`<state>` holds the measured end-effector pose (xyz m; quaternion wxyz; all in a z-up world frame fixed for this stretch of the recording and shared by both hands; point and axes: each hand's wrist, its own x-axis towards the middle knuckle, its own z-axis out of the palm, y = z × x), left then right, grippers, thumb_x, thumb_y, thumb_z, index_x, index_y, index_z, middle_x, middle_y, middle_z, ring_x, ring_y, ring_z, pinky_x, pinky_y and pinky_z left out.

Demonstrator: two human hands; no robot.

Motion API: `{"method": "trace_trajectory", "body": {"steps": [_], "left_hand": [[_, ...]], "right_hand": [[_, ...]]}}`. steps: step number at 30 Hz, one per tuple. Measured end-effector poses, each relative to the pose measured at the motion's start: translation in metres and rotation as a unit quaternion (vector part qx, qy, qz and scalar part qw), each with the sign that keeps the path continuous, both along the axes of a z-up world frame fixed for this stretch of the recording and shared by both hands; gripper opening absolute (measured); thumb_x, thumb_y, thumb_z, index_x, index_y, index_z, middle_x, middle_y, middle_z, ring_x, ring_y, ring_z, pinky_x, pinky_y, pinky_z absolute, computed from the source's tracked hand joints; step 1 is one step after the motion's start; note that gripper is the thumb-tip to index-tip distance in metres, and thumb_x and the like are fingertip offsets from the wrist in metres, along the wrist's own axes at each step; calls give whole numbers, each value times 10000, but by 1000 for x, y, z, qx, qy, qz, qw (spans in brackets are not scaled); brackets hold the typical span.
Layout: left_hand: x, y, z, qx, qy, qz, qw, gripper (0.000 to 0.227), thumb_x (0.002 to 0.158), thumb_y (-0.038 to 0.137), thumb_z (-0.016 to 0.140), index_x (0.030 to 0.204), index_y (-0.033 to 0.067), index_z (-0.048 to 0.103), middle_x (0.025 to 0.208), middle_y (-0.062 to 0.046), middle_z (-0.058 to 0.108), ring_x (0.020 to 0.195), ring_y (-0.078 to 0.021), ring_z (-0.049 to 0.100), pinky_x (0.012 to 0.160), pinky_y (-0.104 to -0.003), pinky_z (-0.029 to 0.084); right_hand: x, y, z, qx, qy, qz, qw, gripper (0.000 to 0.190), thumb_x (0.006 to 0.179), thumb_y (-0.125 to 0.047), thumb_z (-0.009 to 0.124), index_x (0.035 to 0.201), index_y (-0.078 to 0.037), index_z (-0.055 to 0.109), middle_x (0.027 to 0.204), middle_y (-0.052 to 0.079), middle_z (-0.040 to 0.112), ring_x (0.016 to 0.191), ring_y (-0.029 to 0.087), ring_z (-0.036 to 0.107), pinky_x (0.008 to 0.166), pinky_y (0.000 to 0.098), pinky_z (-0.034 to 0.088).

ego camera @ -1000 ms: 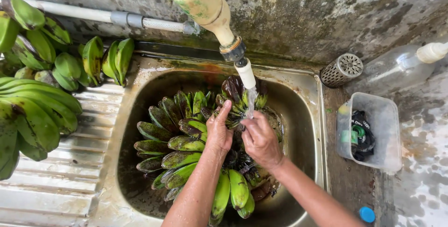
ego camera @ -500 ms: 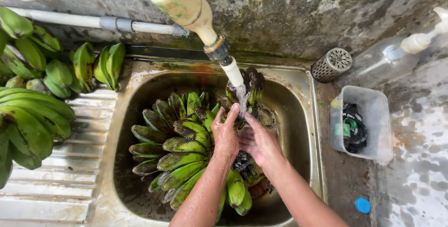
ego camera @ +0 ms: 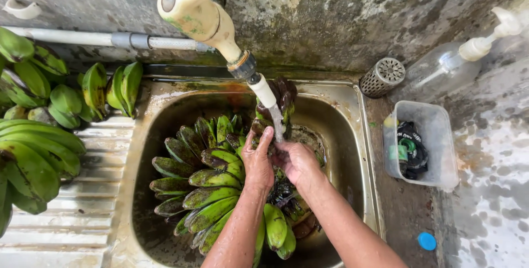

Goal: Washing bunches of green bananas in a sink under running water.

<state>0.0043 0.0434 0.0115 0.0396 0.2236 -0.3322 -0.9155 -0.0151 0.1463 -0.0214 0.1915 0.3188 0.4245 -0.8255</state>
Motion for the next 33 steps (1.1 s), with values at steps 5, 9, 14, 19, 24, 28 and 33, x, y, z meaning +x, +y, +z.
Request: {"method": "trace_trajectory", "body": {"steps": [5,9,14,19,24,28,33], "left_hand": [[5,-9,13,-55,-1,-2,998,597,786,65,789,1365,90,647,1068,-59,746,887,-160,650,786,-352,520],[-4,-19,-10,-108,-49,-12,993,412,771,46,804,1169,35,699,989,-86,761,873,-215,685,827,-411,550],[-8,-25,-11,-24,-32,-23,999,347,738,29,816,1060,54,687,952,-92,744,917,-257,674,901,-485,522],[-24,-34,-32,86,-99,6,991,386,752,121,827,1083,30,651,1233,-146,621,1164,-355,567,1063,-563,463],[-22,-49,-43,187,-68,68,978,529,690,91,849,1157,78,599,1365,-150,521,1243,-376,527,1134,-586,427],[-25,-46,-57,210,-61,75,973,654,692,79,864,1246,48,518,1370,-175,514,1251,-396,523,1148,-616,417],[-20,-42,-55,162,-95,54,981,720,698,78,840,1333,42,501,1351,-164,539,1247,-417,529,1131,-604,403]], "right_hand": [[3,-10,39,69,-6,86,994,127,943,-36,545,975,62,619,922,176,659,731,237,686,578,406,650],[3,15,35,320,98,298,894,219,1016,-83,479,938,32,648,705,200,656,468,188,565,375,281,490],[-10,62,38,140,204,384,890,213,924,0,567,768,103,667,713,158,748,381,94,509,266,209,398],[-13,102,59,-133,270,248,921,182,968,-22,614,846,39,733,803,215,740,423,83,522,301,159,390],[-39,99,-9,457,82,394,794,206,973,-103,573,986,24,735,889,181,719,569,148,593,460,278,521],[-9,45,18,639,-56,387,662,474,1088,-324,420,1403,29,440,1288,319,399,797,329,701,665,416,688],[-8,45,-81,743,99,321,578,546,980,-260,582,1473,-62,452,1272,355,442,1026,483,598,828,534,586]]}}
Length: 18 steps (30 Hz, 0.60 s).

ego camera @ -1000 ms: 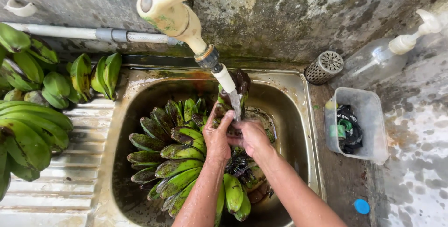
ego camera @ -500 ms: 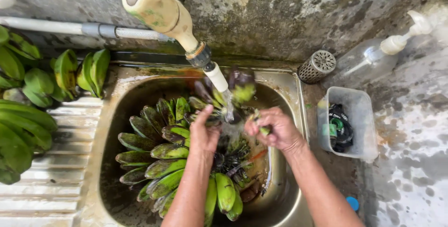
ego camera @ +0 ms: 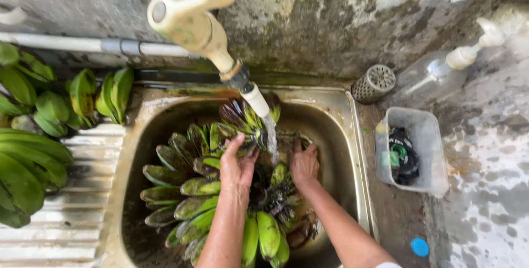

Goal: Washing bunches of green bananas in a sink under running water.

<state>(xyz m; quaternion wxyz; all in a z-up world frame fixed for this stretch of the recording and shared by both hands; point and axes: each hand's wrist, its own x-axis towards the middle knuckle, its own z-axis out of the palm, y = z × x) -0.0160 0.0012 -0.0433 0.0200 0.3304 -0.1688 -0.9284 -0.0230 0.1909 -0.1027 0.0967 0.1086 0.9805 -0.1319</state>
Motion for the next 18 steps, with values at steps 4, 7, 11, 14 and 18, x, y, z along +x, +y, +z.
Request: {"method": "trace_trajectory", "body": {"steps": [4,7,11,14,18], "left_hand": [[-5,1,3,-6,-12,-11,1000,786,692,90,822,1393,46,470,1365,-145,539,1248,-416,510,1132,-597,387],[-4,1,0,5,-15,-5,1000,815,704,77,831,1418,20,443,1384,-177,514,1275,-429,503,1161,-597,392],[1,3,5,-7,-10,-13,1000,733,718,77,823,1355,45,461,1401,-135,488,1282,-454,511,1173,-603,379],[8,5,12,-53,-28,-53,997,543,708,96,821,1184,21,570,1363,-120,547,1236,-444,550,1127,-616,404],[14,12,3,-64,-60,-100,991,353,710,129,814,1020,38,673,1166,-146,656,1088,-386,596,996,-585,480]], "right_hand": [[-7,19,-24,-42,50,23,998,489,828,-82,718,1306,-138,633,1270,301,531,1056,452,646,881,540,585],[-9,35,-26,9,-11,103,995,506,786,-35,741,1275,-54,612,1259,328,544,984,438,682,766,503,636],[-5,46,-25,-31,17,110,993,433,749,-16,717,1174,-101,698,1050,243,697,919,393,722,818,499,619],[-8,50,-69,49,87,190,977,419,723,16,724,1137,37,661,978,300,665,817,434,697,654,538,611],[-19,99,-161,-24,78,137,987,240,767,122,581,877,-16,744,807,229,702,732,323,703,685,440,606]]}}
